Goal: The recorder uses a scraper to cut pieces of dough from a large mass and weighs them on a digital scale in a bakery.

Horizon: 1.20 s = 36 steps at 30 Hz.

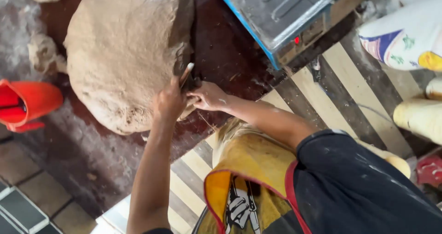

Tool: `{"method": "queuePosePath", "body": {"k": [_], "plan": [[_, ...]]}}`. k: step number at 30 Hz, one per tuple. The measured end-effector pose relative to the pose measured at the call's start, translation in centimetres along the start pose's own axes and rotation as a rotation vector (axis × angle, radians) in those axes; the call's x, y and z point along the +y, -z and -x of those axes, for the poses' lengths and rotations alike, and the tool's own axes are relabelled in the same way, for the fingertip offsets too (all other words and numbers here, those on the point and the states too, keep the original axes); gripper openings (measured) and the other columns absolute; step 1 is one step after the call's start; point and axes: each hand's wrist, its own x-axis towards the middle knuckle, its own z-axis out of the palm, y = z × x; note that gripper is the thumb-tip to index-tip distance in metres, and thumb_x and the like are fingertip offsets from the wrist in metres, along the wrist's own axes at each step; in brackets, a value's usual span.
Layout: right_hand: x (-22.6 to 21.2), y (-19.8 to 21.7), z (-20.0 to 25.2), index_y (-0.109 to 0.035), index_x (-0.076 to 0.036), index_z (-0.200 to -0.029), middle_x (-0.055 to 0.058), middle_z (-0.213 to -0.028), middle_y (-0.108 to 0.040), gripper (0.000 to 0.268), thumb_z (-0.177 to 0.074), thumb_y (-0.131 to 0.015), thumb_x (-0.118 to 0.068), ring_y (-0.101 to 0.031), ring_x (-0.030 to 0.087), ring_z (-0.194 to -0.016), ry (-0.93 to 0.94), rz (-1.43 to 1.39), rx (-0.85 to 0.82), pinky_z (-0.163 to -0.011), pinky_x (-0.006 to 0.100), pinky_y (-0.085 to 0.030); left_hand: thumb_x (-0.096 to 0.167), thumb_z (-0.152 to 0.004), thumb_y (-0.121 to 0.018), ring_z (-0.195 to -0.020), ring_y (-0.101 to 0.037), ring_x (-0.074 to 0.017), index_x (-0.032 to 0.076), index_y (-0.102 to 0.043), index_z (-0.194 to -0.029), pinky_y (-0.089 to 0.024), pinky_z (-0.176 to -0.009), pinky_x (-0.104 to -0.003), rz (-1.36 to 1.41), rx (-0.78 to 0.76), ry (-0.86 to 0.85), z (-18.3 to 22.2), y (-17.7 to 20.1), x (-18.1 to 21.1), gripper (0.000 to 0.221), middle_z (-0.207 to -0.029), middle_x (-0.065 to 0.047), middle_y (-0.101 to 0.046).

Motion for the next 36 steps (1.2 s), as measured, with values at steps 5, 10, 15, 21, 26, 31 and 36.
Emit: {"method": "queuePosePath", "body": {"k": [5, 10, 15, 21, 26, 31, 36], "plan": [[-2.8, 1.9, 3.2, -0.070, -0.015, -0.122, 0.008, -0.119, -0.067, 0.035, -0.087, -0.077, -0.015, -0.072, 0.025, -0.093, -0.300, -0.191, -0.214, -0.081, 0.038, -0.061, 0.020, -0.085, -0.069, -0.077, -0.073, -0.0348, 0.011, -0.055, -0.108, -0.058, -0.066, -0.048, -0.148, 0.035, -0.101, -2.9, -1.8, 1.0, 0.028, -0.085, -0.015, -0.074], [-5.2, 4.4, 7.7, -0.071, -0.011, -0.119, 0.014, -0.121, -0.067, 0.041, -0.081, -0.086, -0.019, -0.065, 0.033, -0.110, -0.062, -0.020, -0.036, -0.089, 0.045, -0.057, 0.016, -0.101, -0.061, -0.078, -0.074, -0.0331, 0.013, -0.059, -0.114, -0.058, -0.065, -0.046, -0.157, 0.054, -0.123, 2.3, -5.8, 1.0, 0.014, -0.088, -0.014, -0.075], [-7.2, 4.8, 6.6, -0.059, -0.017, -0.104, 0.019, -0.134, -0.061, 0.042, -0.079, -0.091, -0.028, -0.061, 0.037, -0.125, 0.047, 0.125, 0.112, -0.103, 0.050, -0.052, 0.014, -0.087, -0.067, -0.074, -0.075, -0.0305, 0.007, -0.066, -0.117, -0.059, -0.063, -0.043, 0.399, 0.500, -0.247, 10.7, 0.7, -1.5, 0.031, -0.095, -0.015, -0.078], [-7.5, 2.4, 1.8, -0.052, -0.013, -0.142, 0.025, -0.138, -0.058, 0.112, -0.048, -0.087, -0.062, -0.054, 0.046, -0.125, 0.214, 0.566, 0.020, -0.099, 0.055, -0.041, 0.021, -0.098, -0.058, -0.071, -0.075, -0.0317, 0.005, -0.037, -0.147, -0.062, -0.059, -0.042, 0.464, 0.254, 0.294, 15.2, 1.6, -0.5, 0.056, -0.091, -0.020, -0.074], [-5.7, 1.7, 4.8, -0.059, -0.012, -0.137, 0.014, -0.129, -0.062, 0.079, -0.067, -0.089, -0.033, -0.061, 0.036, -0.115, -0.181, 0.411, -0.240, -0.095, 0.049, -0.052, 0.013, -0.088, -0.054, -0.067, -0.069, -0.0478, 0.002, -0.031, -0.151, -0.052, -0.058, -0.058, 0.340, 0.209, 0.158, 14.2, -4.5, 4.2, 0.068, -0.082, -0.028, -0.072], [-6.7, 4.6, 6.6, -0.065, -0.012, -0.130, 0.012, -0.120, -0.067, 0.061, -0.074, -0.085, -0.028, -0.065, 0.035, -0.108, -0.359, 0.301, -0.180, -0.091, 0.046, -0.055, 0.015, -0.093, -0.054, -0.075, -0.070, -0.0485, 0.004, -0.031, -0.151, -0.054, -0.066, -0.059, 0.325, 0.128, 0.199, 4.9, -7.6, 4.1, 0.064, -0.084, -0.029, -0.072], [-8.4, 13.7, 5.0, -0.067, -0.008, -0.127, 0.010, -0.110, -0.075, 0.055, -0.077, -0.083, -0.024, -0.075, 0.025, -0.100, -0.733, -0.236, -0.157, -0.088, 0.039, -0.059, 0.011, -0.086, -0.055, -0.076, -0.070, -0.0487, 0.007, -0.033, -0.150, -0.053, -0.066, -0.059, 0.321, 0.164, 0.223, 2.8, -6.7, 4.1, 0.068, -0.086, -0.030, -0.071]]}}
